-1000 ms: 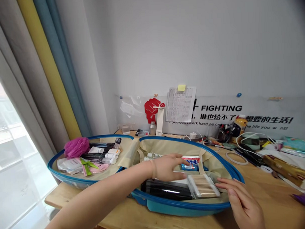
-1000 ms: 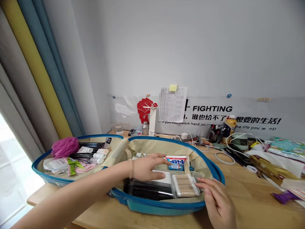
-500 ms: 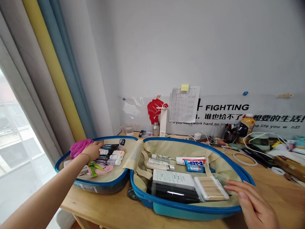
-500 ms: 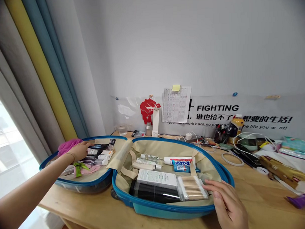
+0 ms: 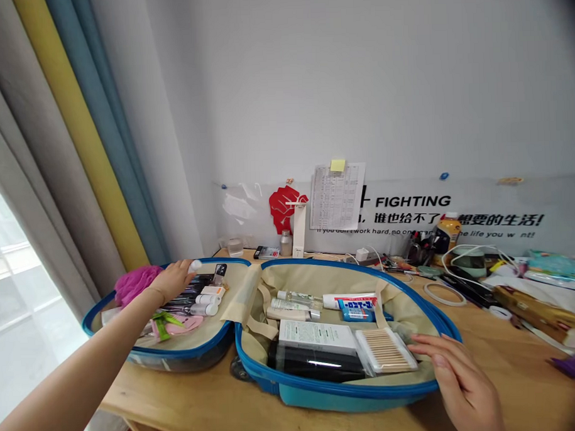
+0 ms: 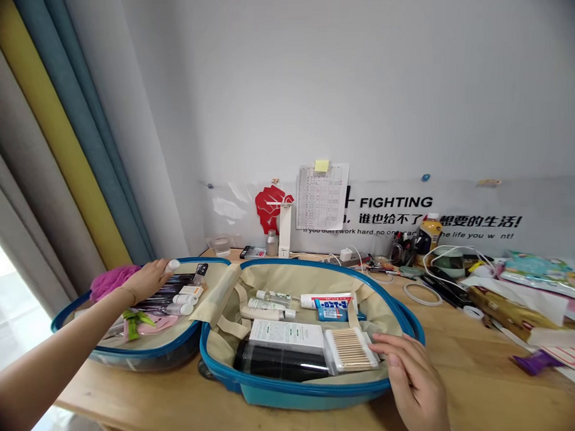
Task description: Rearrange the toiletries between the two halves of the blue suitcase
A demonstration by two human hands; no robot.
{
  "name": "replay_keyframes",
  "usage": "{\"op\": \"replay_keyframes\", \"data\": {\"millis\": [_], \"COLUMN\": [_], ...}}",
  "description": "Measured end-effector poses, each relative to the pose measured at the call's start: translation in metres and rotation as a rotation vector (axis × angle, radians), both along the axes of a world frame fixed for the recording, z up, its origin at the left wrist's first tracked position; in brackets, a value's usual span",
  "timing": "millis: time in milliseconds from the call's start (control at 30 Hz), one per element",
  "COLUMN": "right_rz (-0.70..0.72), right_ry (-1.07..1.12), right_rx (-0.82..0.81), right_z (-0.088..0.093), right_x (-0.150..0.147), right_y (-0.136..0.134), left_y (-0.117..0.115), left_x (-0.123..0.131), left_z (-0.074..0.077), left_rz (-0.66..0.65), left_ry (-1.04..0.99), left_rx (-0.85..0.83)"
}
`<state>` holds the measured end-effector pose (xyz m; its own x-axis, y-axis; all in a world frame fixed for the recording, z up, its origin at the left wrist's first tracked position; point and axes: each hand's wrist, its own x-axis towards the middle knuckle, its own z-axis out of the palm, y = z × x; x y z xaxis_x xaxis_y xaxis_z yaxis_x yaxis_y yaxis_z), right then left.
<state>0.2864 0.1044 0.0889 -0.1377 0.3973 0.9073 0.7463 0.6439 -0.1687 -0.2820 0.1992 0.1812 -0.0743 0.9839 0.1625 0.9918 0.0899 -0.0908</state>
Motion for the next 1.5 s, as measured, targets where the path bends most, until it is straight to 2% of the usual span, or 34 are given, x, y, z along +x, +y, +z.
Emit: {"op": "replay_keyframes", "data": {"millis": [100, 200, 267, 367, 433, 533, 700, 800, 867, 967, 1033, 1100, 1167, 1267, 1400, 1500], "right_rz": [0.0, -0.007, -0.009, -0.012, -0.016, -0.024, -0.034, -0.031, -0.027, -0.015, -0.013, -0.02, -0.029, -0.028, -0.036, -0.036], "right_ry": [0.003, 0.007, 0.013, 0.017, 0.017, 0.015, 0.027, 0.021, 0.013, 0.014, 0.014, 0.011, 0.008, 0.007, 0.007, 0.015], "right_rx": [-0.003, -0.001, 0.006, 0.01, 0.003, -0.021, -0.068, -0.061, -0.042, -0.026, -0.032, -0.048, -0.06, -0.047, -0.049, -0.049], "right_z": [0.001, 0.001, 0.001, 0.002, 0.001, 0.0, -0.002, -0.001, 0.0, 0.0, 0.0, -0.001, -0.002, -0.004, -0.005, -0.005], "right_x": [-0.001, -0.002, -0.002, -0.003, -0.002, 0.0, 0.002, 0.001, 0.001, 0.0, 0.0, 0.001, 0.002, 0.002, 0.002, 0.002], "right_y": [0.0, -0.001, -0.001, -0.002, -0.001, -0.001, -0.001, -0.001, -0.001, 0.0, 0.0, 0.0, 0.001, 0.001, 0.001, 0.002], "left_y": [0.005, 0.008, 0.009, 0.013, 0.02, 0.029, 0.032, 0.026, 0.021, 0.019, 0.021, 0.023, 0.025, 0.023, 0.021, 0.023], "left_x": [0.044, 0.106, 0.148, 0.194, 0.21, 0.217, 0.216, 0.216, 0.209, 0.181, 0.149, 0.113, 0.081, 0.049, 0.03, 0.025], "left_z": [0.024, 0.033, 0.027, 0.008, -0.006, -0.022, -0.032, -0.026, -0.016, 0.007, 0.02, 0.026, 0.022, 0.004, -0.019, -0.024], "left_rz": [-0.152, -0.387, -0.521, -0.615, -0.613, -0.592, -0.613, -0.617, -0.603, -0.512, -0.402, -0.288, -0.202, -0.15, -0.15, -0.166], "left_ry": [-0.052, -0.089, -0.1, -0.099, -0.088, -0.071, -0.101, -0.148, -0.191, -0.247, -0.252, -0.227, -0.182, -0.099, -0.005, 0.044], "left_rx": [0.072, 0.01, -0.073, -0.221, -0.304, -0.382, -0.421, -0.391, -0.327, -0.187, -0.11, -0.091, -0.13, -0.229, -0.313, -0.331]}}
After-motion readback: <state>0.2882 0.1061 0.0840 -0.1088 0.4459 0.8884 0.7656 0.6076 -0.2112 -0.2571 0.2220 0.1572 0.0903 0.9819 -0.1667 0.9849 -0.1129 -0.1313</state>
